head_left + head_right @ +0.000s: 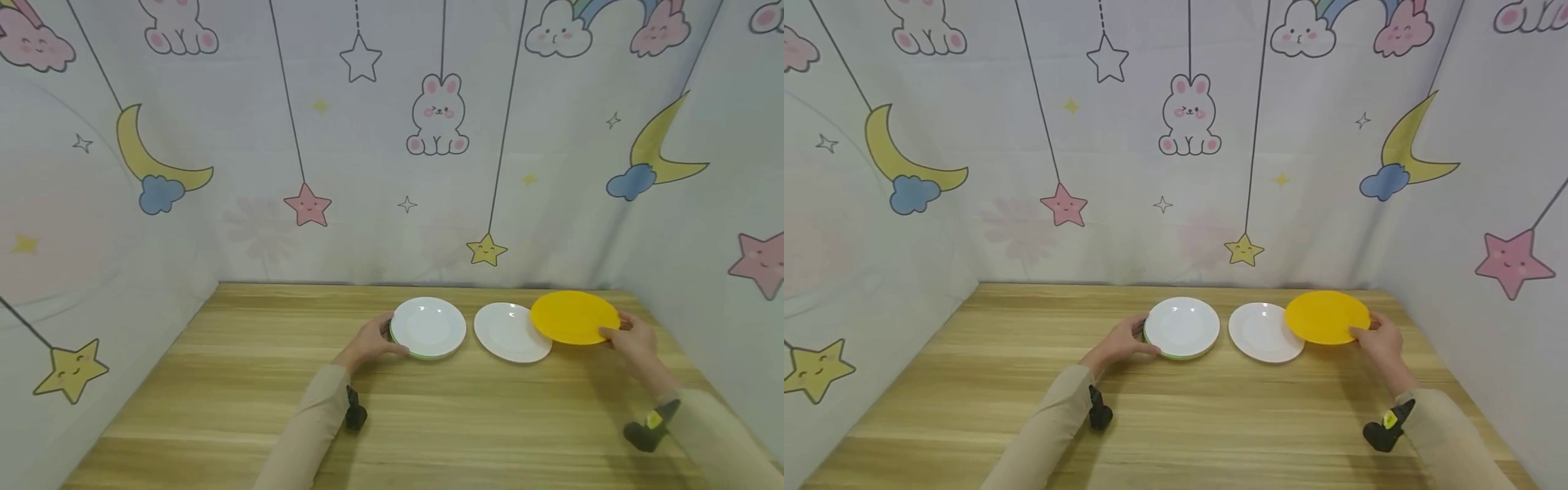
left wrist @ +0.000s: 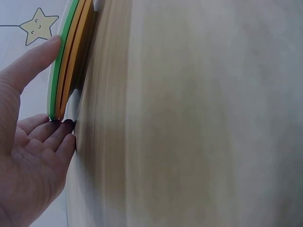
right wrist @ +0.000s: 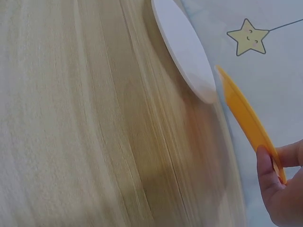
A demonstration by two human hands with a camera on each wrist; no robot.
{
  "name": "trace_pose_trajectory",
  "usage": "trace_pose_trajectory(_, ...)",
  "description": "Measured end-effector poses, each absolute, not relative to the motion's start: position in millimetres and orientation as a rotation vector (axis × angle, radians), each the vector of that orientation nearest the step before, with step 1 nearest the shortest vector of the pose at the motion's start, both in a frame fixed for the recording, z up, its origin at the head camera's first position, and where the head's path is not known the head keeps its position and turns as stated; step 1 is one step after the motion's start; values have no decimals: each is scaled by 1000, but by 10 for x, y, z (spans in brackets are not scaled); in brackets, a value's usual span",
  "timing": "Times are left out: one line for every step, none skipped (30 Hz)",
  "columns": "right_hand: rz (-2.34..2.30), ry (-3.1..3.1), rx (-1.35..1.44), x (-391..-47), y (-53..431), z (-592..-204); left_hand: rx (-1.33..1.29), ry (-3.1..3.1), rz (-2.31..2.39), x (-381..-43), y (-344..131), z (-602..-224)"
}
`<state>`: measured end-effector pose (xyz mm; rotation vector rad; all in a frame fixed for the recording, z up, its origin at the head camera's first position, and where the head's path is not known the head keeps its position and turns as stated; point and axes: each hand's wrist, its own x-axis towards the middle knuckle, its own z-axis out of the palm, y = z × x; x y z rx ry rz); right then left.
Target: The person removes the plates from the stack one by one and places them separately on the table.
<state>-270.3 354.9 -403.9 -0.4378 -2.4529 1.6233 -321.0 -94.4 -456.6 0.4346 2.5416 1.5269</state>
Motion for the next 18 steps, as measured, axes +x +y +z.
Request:
trace_pose_trajectory(1620, -2454, -441, -2701, 3566, -4042, 431, 2542, 1527, -3208, -940, -4561)
trace_pose_trajectory(1628, -2449, -444, -2698, 3582, -4046, 425, 2542, 1525, -3206, -938, -4557)
trace_pose_trajectory(1632, -2447, -444, -2695, 3595, -4050, 420, 2541, 1526, -3203, -937, -4552)
trace_pose_trajectory(1629, -2446, -444, -2694, 3609, -4056, 415, 2538, 1528, -3201, -936, -4548)
trace_pose_trajectory(1635, -2437, -445, -2692, 3621, -4059, 409, 2538, 1528, -3199, -935, -4545)
trace_pose_trajectory(1634, -2432, -446, -2690, 3632, -4064, 405, 2532, 1534, -3197, -935, -4543)
trace_pose_trajectory(1629, -2431, -446, -2689, 3643, -4069, 404, 2532, 1533, -3194, -937, -4540)
trace_pose_trajectory(1623, -2431, -445, -2689, 3653, -4077, 401, 2530, 1534, -3194, -938, -4541)
trace_pose_trajectory(1613, -2434, -444, -2689, 3662, -4089, 399, 2526, 1538, -3194, -940, -4542)
trace_pose_trajectory(1606, -2436, -451, -2686, 3671, -4101, 397, 2523, 1541, -3194, -942, -4543)
trace_pose_trajectory(1605, -2434, -459, -2681, 3680, -4112, 398, 2522, 1544, -3194, -943, -4546)
trace_pose_trajectory(1599, -2435, -471, -2677, 3686, -4128, 402, 2519, 1548, -3195, -943, -4548)
trace_pose_trajectory(1597, -2435, -490, -2670, 3694, -4141, 405, 2517, 1552, -3195, -943, -4550)
trace_pose_trajectory(1605, -2427, -516, -2662, 3700, -4155, 405, 2511, 1559, -3197, -941, -4552)
trace_pose_trajectory(1610, -2418, -542, -2655, 3707, -4169, 410, 2508, 1564, -3198, -940, -4555)
trace_pose_trajectory(1623, -2403, -567, -2647, 3713, -4178, 413, 2507, 1567, -3199, -938, -4557)
trace_pose_trajectory(1632, -2391, -587, -2641, 3719, -4189, 416, 2505, 1572, -3201, -936, -4560)
trace_pose_trajectory(1640, -2379, -605, -2637, 3723, -4202, 416, 2502, 1576, -3204, -934, -4563)
